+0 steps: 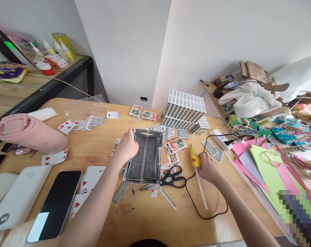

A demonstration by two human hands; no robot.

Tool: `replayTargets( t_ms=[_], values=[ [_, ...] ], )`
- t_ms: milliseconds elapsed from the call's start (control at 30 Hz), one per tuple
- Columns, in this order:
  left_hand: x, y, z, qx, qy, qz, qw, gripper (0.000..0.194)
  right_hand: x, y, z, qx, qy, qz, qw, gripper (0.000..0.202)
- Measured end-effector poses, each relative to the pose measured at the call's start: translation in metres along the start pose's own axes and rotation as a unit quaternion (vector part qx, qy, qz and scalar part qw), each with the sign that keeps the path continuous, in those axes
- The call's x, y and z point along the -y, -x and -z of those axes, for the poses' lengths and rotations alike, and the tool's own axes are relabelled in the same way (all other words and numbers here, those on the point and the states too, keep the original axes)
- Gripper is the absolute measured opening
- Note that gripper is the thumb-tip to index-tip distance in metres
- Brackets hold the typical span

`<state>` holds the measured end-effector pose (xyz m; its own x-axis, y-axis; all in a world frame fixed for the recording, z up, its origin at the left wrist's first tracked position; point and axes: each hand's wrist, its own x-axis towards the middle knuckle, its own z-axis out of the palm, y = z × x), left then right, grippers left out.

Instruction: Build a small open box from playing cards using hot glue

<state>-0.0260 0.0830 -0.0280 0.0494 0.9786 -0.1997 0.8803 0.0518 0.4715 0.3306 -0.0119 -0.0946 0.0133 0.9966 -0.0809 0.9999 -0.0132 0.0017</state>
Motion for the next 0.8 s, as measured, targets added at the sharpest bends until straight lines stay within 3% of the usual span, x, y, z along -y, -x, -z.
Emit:
replayTargets(
  t_ms=[133,233,300,400,500,600,667,800],
  values=[
    [0.005,-0.006,0.004,0.028,-0.029,0.018,0.999,0.033,-0.014,-0.001,-0.019,0.008,-0.049,0.044,0.998,0.039],
    [0.011,-0.011,0.015,0.051,-0.048,0.030,0.997,0.032,-0.019,-0.012,-0.004,-0.003,-0.077,0.087,0.993,0.042],
    [0.012,-0.016,0.023,0.024,-0.063,0.005,0.998,0.040,-0.010,-0.024,0.018,-0.021,-0.075,0.097,0.992,0.047],
    [0.007,-0.024,0.032,-0.041,-0.110,-0.121,0.986,0.058,0.032,-0.048,0.057,-0.079,-0.127,0.117,0.982,0.049],
    [-0.003,-0.030,0.032,-0.006,-0.176,-0.222,0.959,0.048,0.103,-0.072,0.086,-0.101,-0.183,0.170,0.963,0.050],
    [-0.011,-0.031,0.026,0.027,-0.207,-0.232,0.950,0.022,0.173,-0.094,0.095,-0.050,-0.140,0.229,0.962,0.049],
    [-0.012,-0.033,0.023,0.032,-0.211,-0.234,0.948,0.018,0.204,-0.106,0.095,0.005,-0.049,0.245,0.968,0.038],
    [-0.011,-0.039,0.022,0.049,-0.214,-0.245,0.944,0.021,0.222,-0.116,0.092,0.033,-0.002,0.239,0.971,0.028]
  ],
)
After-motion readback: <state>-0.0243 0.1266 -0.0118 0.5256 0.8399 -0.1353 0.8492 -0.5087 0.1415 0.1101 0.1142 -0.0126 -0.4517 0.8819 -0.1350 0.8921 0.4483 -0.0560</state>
